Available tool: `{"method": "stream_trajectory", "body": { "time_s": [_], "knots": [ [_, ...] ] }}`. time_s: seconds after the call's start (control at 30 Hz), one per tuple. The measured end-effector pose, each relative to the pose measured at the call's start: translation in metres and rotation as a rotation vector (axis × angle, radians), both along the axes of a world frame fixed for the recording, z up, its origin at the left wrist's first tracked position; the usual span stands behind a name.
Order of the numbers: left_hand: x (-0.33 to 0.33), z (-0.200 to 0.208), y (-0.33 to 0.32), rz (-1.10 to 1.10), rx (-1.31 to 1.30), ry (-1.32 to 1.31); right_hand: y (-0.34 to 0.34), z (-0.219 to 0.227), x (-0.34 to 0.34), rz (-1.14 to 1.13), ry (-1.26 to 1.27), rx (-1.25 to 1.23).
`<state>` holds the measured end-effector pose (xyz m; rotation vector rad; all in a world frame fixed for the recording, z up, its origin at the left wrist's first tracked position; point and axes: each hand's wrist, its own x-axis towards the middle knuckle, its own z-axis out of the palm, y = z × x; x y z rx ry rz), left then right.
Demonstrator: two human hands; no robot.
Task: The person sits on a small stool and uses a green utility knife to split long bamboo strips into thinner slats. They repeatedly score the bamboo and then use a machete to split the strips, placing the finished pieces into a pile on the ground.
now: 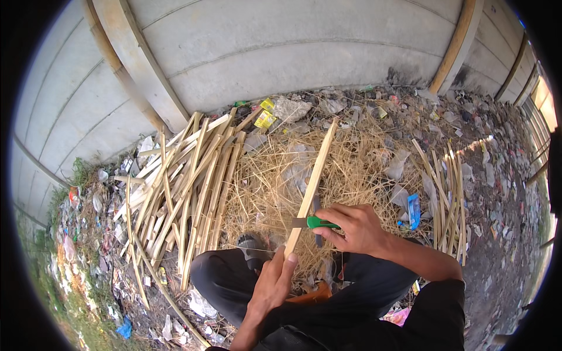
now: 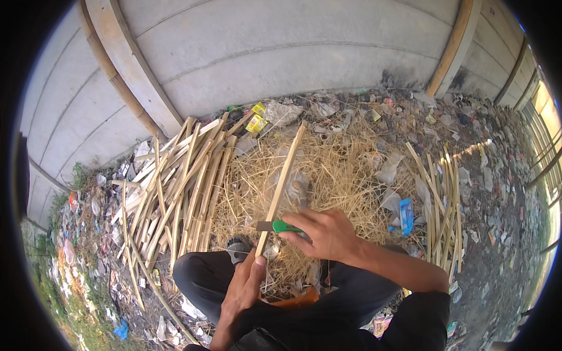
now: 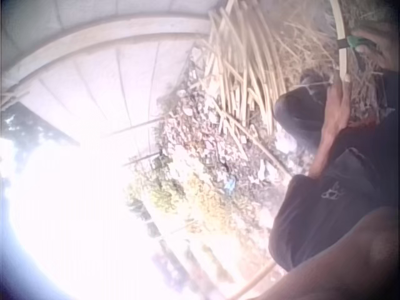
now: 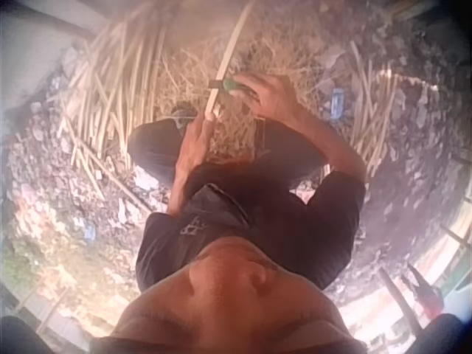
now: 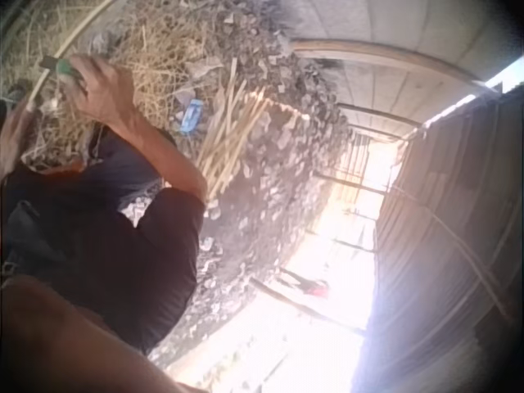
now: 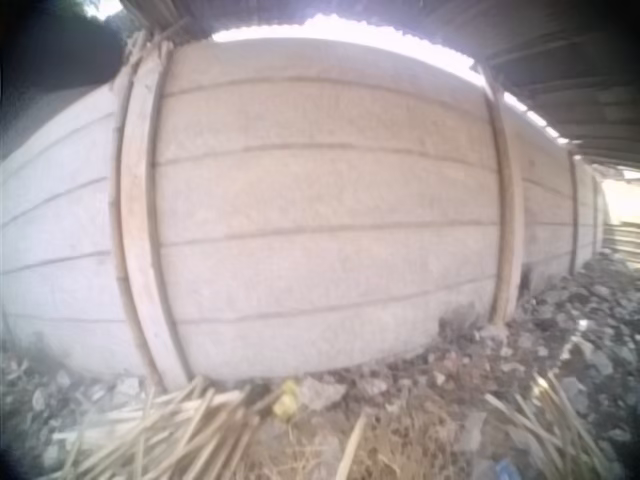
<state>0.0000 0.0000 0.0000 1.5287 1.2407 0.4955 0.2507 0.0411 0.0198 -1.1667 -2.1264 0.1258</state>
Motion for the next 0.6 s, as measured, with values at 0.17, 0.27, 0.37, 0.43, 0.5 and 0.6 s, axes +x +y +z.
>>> {"method": "stream_trajectory", "body": {
  "time_s": [0.17, 0.27, 0.37, 0.43, 0.5, 0.6],
  "knots": [
    [0.0018, -0.0051, -0.0036, 0.009, -0.006, 0.003, 0.002, -0.0027, 0.0021, 0.019, -0.022, -0.033],
    [0.003, -0.0045, -0.0045, 0.015, -0.02, -0.011, 0.0019, -0.003, 0.0015, 0.019, -0.022, -0.046],
    [0.0007, -0.0056, -0.0043, 0.017, -0.014, -0.013, 0.0023, -0.0036, 0.0018, 0.004, -0.049, -0.057],
    [-0.0001, -0.0054, -0.0044, 0.02, -0.005, -0.012, 0.003, -0.0036, 0.001, 0.012, -0.028, -0.084],
    [-0.0002, -0.0047, -0.0048, 0.024, 0.003, -0.006, 0.0035, -0.0041, 0.0007, 0.016, -0.016, -0.098],
    [0.0005, -0.0028, -0.0042, 0.027, 0.011, 0.008, 0.0042, -0.0042, 0.0008, 0.016, -0.004, -0.096]
  ]
}}
